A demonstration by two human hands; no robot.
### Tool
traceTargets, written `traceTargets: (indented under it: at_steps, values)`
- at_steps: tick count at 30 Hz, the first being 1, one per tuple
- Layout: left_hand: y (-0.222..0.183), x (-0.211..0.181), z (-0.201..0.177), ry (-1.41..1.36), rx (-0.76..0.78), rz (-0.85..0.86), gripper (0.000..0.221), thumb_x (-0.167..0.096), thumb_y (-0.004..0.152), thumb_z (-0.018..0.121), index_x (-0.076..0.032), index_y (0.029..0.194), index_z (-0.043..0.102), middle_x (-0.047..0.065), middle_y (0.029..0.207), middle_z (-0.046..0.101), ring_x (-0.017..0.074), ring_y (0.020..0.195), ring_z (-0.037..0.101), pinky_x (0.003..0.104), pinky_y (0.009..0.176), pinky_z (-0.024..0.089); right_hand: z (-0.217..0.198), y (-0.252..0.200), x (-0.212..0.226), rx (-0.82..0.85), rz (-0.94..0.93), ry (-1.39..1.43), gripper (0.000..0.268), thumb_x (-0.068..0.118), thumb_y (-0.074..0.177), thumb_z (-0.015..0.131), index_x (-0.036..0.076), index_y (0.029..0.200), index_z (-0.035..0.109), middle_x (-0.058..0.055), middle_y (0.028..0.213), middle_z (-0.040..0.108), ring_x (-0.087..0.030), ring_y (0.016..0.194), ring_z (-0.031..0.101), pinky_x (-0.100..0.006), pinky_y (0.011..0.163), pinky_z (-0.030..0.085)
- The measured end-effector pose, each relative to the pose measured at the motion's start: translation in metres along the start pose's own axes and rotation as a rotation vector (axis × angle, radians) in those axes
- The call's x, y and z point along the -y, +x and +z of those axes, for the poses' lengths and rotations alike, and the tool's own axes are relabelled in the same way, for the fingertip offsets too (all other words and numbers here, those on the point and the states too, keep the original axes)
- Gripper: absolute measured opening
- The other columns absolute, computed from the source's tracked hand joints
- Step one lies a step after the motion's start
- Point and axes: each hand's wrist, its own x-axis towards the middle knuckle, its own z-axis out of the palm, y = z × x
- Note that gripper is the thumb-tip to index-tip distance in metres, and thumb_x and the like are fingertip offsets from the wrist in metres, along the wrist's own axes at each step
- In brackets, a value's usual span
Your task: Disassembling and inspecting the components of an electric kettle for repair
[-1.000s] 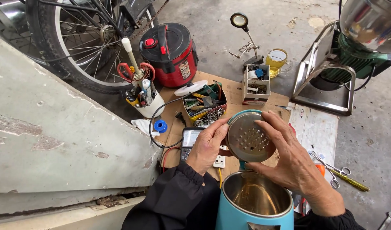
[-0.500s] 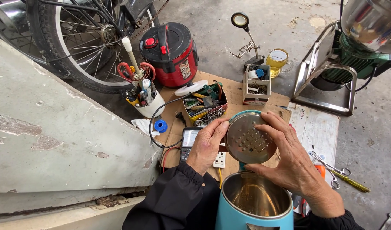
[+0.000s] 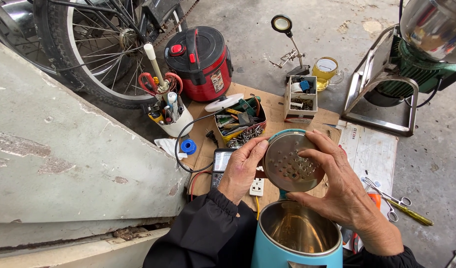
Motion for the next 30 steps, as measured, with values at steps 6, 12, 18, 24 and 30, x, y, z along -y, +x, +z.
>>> traceTargets:
  at_steps: [6, 12, 18, 24, 30]
  values:
    - [-0.001, -0.002, 0.000, 0.022, 0.009, 0.022, 0.042, -0.031, 0.111, 0.059, -0.007, 0.142, 0.075, 0.006, 0.116, 0.078, 0.0113, 0.094, 0.071, 0.025, 0.074, 0.062, 0.001, 0.000, 0.000, -0.011, -0.032, -0.012, 0.097, 0.021, 0.053, 0.107, 0.013, 0.139, 0.062, -0.015, 0.175, 0.044, -0.039, 0.166, 0.040, -0.050, 0.130, 0.045]
    - [-0.001, -0.001, 0.000, 0.062, -0.005, 0.034, 0.043, -0.033, 0.110, 0.060, -0.007, 0.141, 0.075, 0.005, 0.116, 0.079, 0.0111, 0.095, 0.071, 0.024, 0.076, 0.061, 0.002, -0.001, -0.003, -0.007, 0.007, 0.012, 0.103, 0.023, 0.049, 0.109, 0.014, 0.140, 0.061, -0.014, 0.175, 0.044, -0.037, 0.165, 0.041, -0.050, 0.131, 0.046]
    - [0.002, 0.007, -0.002, 0.106, -0.016, 0.068, 0.043, -0.030, 0.111, 0.061, -0.004, 0.142, 0.074, 0.002, 0.111, 0.076, 0.0074, 0.097, 0.066, 0.021, 0.085, 0.053, 0.002, -0.001, -0.007, -0.006, -0.059, -0.031, 0.102, 0.025, 0.051, 0.108, 0.015, 0.142, 0.061, -0.015, 0.176, 0.045, -0.039, 0.168, 0.037, -0.055, 0.138, 0.032]
    - [0.002, 0.007, -0.001, 0.089, -0.031, 0.087, 0.041, -0.030, 0.110, 0.062, -0.004, 0.140, 0.076, 0.002, 0.108, 0.076, 0.0071, 0.095, 0.066, 0.021, 0.085, 0.053, 0.002, -0.002, -0.006, -0.003, -0.029, -0.003, 0.101, 0.021, 0.050, 0.108, 0.018, 0.140, 0.062, -0.013, 0.176, 0.045, -0.037, 0.166, 0.041, -0.050, 0.131, 0.047]
    - [0.002, 0.004, -0.001, 0.087, -0.019, 0.063, 0.043, -0.030, 0.111, 0.061, -0.006, 0.143, 0.075, 0.001, 0.108, 0.075, 0.0083, 0.097, 0.068, 0.022, 0.089, 0.055, 0.004, -0.001, -0.012, 0.016, 0.000, 0.021, 0.101, 0.023, 0.051, 0.109, 0.018, 0.141, 0.062, -0.011, 0.177, 0.044, -0.036, 0.167, 0.038, -0.052, 0.134, 0.042]
